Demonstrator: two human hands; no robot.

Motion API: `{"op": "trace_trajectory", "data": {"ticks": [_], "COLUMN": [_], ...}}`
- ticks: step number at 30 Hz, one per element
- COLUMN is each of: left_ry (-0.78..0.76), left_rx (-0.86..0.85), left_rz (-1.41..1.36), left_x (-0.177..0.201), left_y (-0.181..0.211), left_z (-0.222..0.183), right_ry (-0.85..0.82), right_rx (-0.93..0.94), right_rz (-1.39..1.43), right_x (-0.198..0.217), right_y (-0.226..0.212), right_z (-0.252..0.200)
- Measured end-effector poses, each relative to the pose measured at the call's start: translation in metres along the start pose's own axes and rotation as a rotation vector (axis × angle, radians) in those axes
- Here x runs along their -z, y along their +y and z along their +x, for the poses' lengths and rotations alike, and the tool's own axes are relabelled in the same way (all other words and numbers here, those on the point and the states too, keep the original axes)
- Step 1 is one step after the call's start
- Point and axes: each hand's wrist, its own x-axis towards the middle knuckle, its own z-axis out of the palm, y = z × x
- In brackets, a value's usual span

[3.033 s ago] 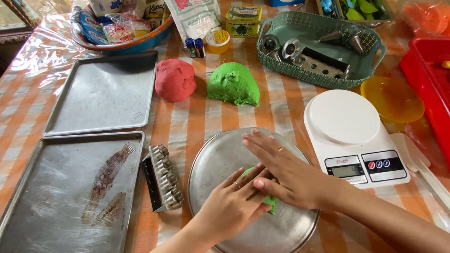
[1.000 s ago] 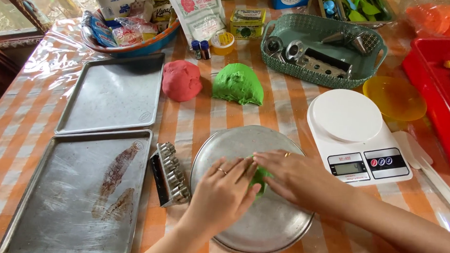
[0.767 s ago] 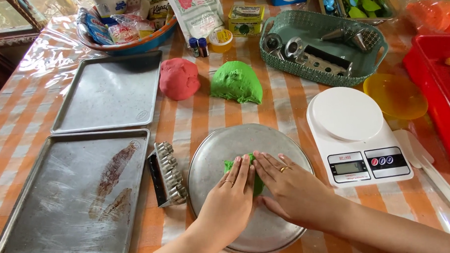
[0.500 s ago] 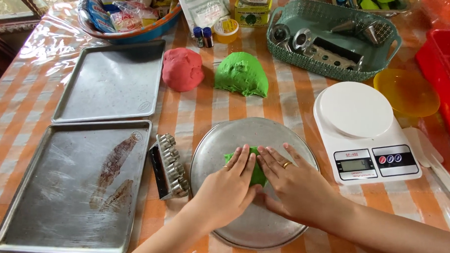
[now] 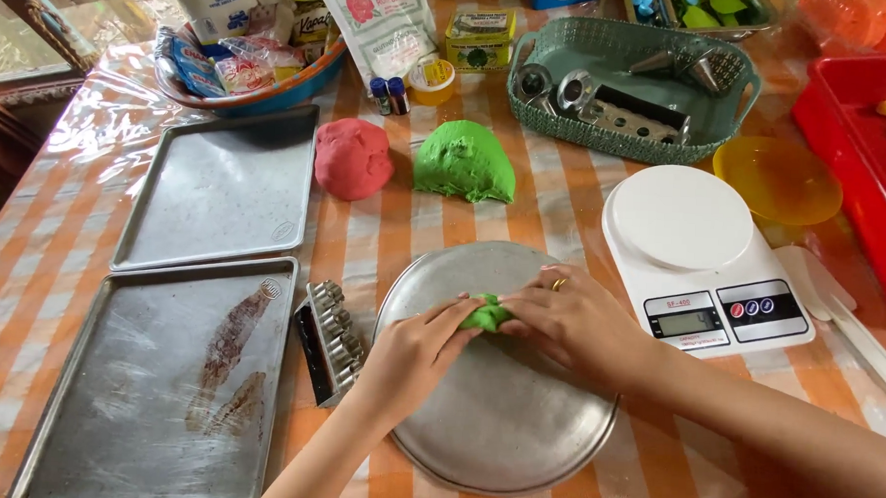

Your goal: Portioning and shaping colored dough using a digital scale and a scraper on a production table.

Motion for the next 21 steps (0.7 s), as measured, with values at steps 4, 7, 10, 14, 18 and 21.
{"op": "trace_trajectory", "data": {"ticks": [4, 7, 10, 14, 18, 21], "left_ry": [0.187, 0.261, 0.081, -0.021, -0.065, -0.124], "left_rx": [-0.058, 0.133, 0.324, 0.659, 0.628, 0.547], "left_rz": [-0.144, -0.406, -0.513, -0.825, -0.808, -0.829], "left_x": [0.005, 0.001, -0.006, 0.004, 0.002, 0.003], "left_y": [0.016, 0.021, 0.016, 0.03, 0.019, 0.02], "left_z": [0.001, 0.0, 0.001, 0.009, 0.007, 0.007], "right_ry": [0.061, 0.053, 0.014, -0.047, -0.081, -0.226], "right_rx": [-0.184, -0.353, -0.51, -0.722, -0.714, -0.653], "right_rz": [0.313, 0.366, 0.588, 0.862, 0.918, 0.96], "right_x": [0.014, 0.017, 0.022, 0.008, 0.001, 0.017], "right_y": [-0.014, -0.017, -0.018, -0.008, 0.001, 0.003], "right_z": [0.005, 0.003, 0.01, 0.006, 0.0, 0.009]}}
